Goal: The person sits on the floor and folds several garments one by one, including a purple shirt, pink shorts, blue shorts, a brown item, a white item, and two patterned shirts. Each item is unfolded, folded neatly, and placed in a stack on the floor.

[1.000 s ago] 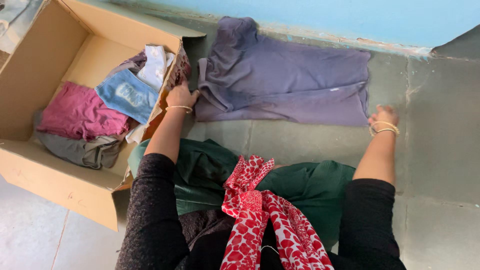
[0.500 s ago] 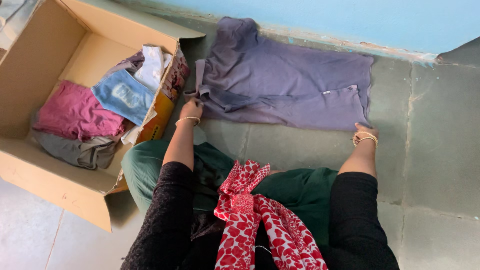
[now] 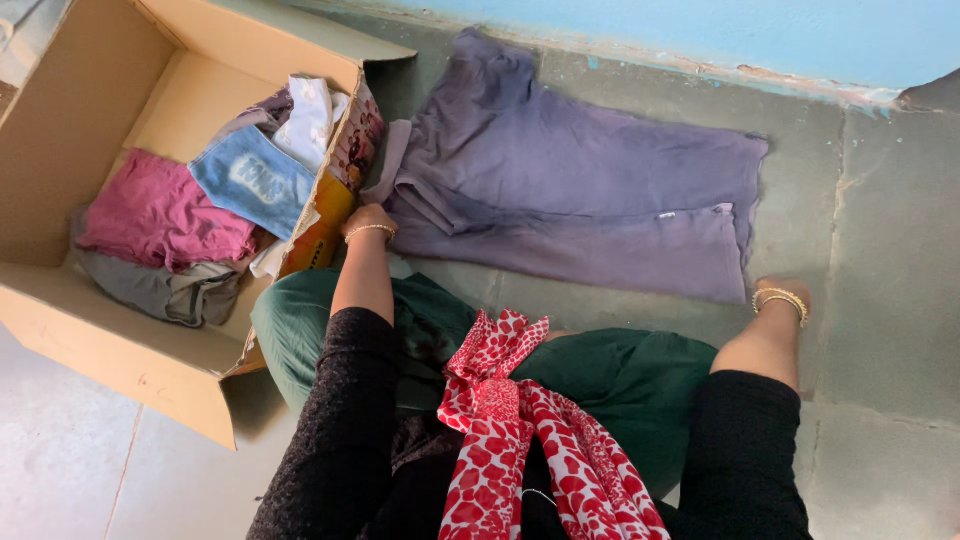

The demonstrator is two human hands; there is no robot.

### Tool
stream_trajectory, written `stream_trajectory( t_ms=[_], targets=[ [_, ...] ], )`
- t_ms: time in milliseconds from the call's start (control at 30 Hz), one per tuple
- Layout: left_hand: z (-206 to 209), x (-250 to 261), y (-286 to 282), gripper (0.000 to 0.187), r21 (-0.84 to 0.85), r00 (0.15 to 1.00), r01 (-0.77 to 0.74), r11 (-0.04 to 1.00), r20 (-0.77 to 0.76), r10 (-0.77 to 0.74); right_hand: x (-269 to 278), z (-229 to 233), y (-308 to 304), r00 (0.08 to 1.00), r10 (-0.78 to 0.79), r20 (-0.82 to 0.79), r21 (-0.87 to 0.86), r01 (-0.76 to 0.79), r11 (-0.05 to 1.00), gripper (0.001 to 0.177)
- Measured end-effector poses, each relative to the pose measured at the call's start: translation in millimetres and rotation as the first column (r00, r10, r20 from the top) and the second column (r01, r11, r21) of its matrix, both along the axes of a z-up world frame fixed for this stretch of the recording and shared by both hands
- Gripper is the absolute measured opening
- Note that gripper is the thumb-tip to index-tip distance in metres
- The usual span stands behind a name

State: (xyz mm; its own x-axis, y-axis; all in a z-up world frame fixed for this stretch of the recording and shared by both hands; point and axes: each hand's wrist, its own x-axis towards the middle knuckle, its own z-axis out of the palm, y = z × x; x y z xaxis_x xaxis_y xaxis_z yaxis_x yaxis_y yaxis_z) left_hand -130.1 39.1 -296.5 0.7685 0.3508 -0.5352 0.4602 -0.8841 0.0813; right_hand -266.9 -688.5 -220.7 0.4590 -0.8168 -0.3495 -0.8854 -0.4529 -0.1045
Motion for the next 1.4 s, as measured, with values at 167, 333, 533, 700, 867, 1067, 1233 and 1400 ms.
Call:
stream_trajectory(
  t_ms=[167, 333, 533, 700, 867, 1067, 1233, 1400],
  targets=[
    [23.0, 1.9, -25.5, 0.026, 0.231, 0.940, 0.132, 0.964, 0.280, -0.196, 31.7, 0.3, 20.4, 0.807, 0.484, 0.339, -0.292, -0.399, 0.869, 0.038],
    [48.8, 2.2, -49.2, 0.054, 0.217, 0.649, 0.502, 0.837, 0.546, -0.531, 80.0, -34.0, 62.0, 0.550, 0.801, 0.236, -0.403, -0.695, 0.596, 0.037],
    [53.1, 14.8, -48.5, 0.042, 0.246, 0.633, 0.508, 0.826, 0.544, -0.551, 94.0, -46.7, 55.8, 0.694, 0.720, -0.012, -0.247, -0.700, 0.670, 0.061],
    [42.8, 32.3, -41.7, 0.013, 0.130, 0.665, 0.430, 0.894, 0.624, -0.411, 91.4, -33.5, 27.3, 0.807, 0.590, -0.031, -0.206, -0.582, 0.786, 0.033],
    [36.5, 58.7, -38.4, 0.017, -0.421, 0.804, 0.283, 0.861, 0.595, 0.027, 83.9, -17.9, 6.6, 0.965, 0.231, 0.123, 0.106, -0.244, 0.964, 0.034],
    [33.6, 78.6, -54.3, 0.041, -0.975, 0.730, 0.201, 0.097, 0.215, 0.649, 77.2, -20.1, 8.4, 0.798, 0.424, 0.427, -0.239, -0.353, 0.905, 0.046],
    [53.4, 56.3, -42.9, 0.025, -0.535, 0.715, 0.045, 0.844, 0.607, 0.346, 70.9, -21.3, 3.0, 0.925, 0.292, 0.242, -0.227, -0.238, 0.944, 0.079],
    [59.8, 26.8, -24.5, 0.054, 0.030, 0.973, 0.024, 0.999, 0.229, -0.030, 59.0, -25.9, -10.7, 0.947, 0.150, -0.283, 0.137, -0.115, 0.984, 0.094]
  ],
)
